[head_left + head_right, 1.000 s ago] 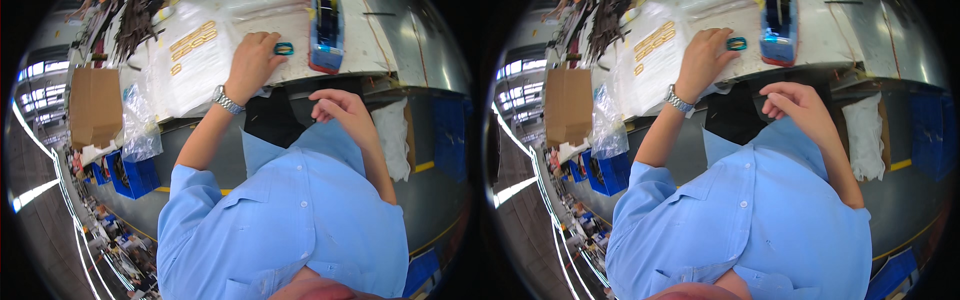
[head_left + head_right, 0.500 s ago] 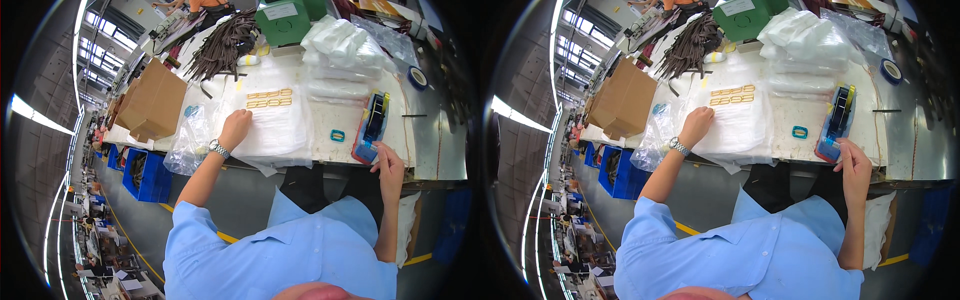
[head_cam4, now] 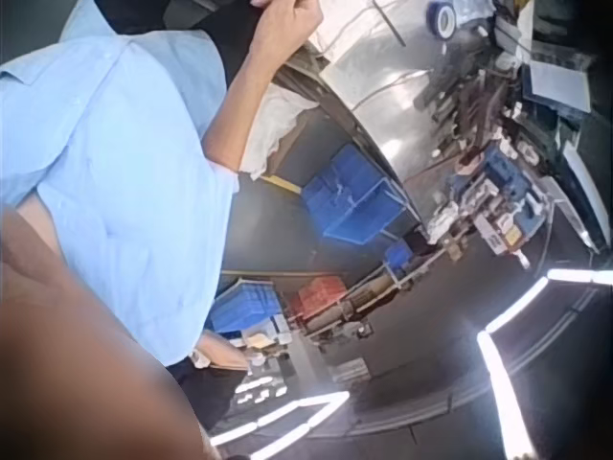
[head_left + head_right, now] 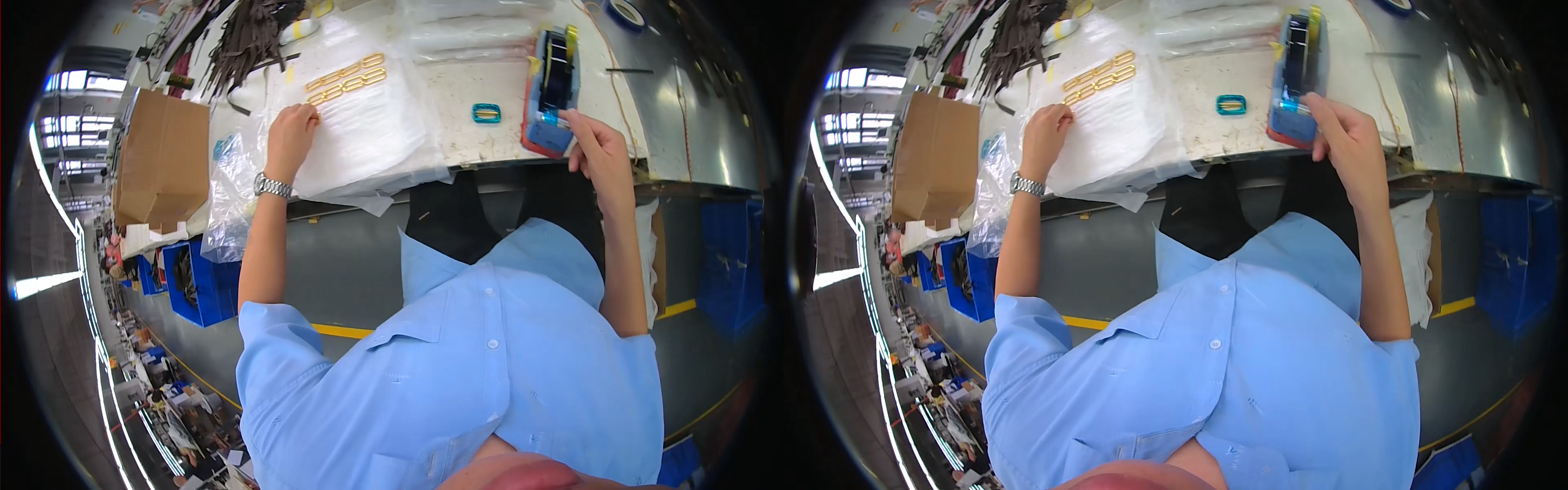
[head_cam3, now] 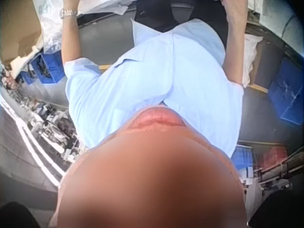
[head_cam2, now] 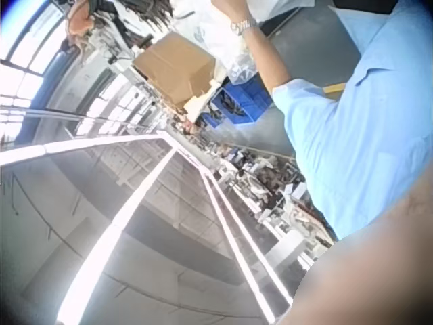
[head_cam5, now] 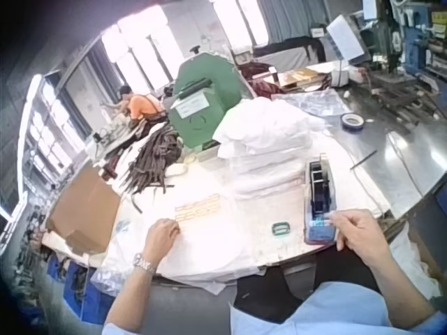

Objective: Wrap small metal buckles with protective blue film.

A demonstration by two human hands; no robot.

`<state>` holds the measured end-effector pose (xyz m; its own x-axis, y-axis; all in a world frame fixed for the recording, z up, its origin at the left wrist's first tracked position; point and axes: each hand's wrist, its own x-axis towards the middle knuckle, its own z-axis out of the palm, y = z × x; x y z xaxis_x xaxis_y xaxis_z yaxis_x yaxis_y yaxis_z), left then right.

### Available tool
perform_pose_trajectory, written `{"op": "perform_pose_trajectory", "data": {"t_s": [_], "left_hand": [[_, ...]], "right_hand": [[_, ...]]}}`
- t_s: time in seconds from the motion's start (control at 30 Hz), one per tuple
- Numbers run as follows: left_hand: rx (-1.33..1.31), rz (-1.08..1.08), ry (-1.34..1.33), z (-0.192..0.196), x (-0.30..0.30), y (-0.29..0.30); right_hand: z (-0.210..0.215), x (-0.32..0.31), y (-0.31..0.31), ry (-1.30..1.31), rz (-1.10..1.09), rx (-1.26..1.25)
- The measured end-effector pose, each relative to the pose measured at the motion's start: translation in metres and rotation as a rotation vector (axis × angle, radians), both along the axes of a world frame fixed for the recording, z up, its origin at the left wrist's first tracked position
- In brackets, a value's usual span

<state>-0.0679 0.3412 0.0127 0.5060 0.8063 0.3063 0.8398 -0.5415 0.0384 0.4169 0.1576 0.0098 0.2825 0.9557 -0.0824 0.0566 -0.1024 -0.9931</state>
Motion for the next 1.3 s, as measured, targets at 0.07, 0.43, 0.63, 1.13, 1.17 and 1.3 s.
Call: {"op": "perform_pose_trajectory", "data": {"t_s": [0.07,0.43,0.63,1.13,1.17,1.3], "left_hand": [[-0.084,0.038,0.020,-0.008,-0.004,0.000],[-0.094,-0.004,0.152,-0.003,-0.005,-0.002],[-0.081,0.142,-0.048,-0.005,-0.014,0.008],[-1.018,-0.230,-0.887,0.058,0.168,-0.084],[-1.131,-0.239,-0.859,0.058,0.175,-0.090],[-1.561,-0.235,-0.979,0.046,0.202,-0.112]], "right_hand": [[-0.010,0.001,0.003,0.003,0.062,0.024],[0.008,-0.017,0.006,-0.019,0.016,0.108],[-0.001,-0.011,0.013,0.049,0.021,0.097],[0.030,-0.033,-0.026,0.155,-0.018,0.203],[0.032,-0.034,-0.035,0.125,0.030,0.157],[0.003,-0.048,-0.070,0.275,0.054,0.018]]}}
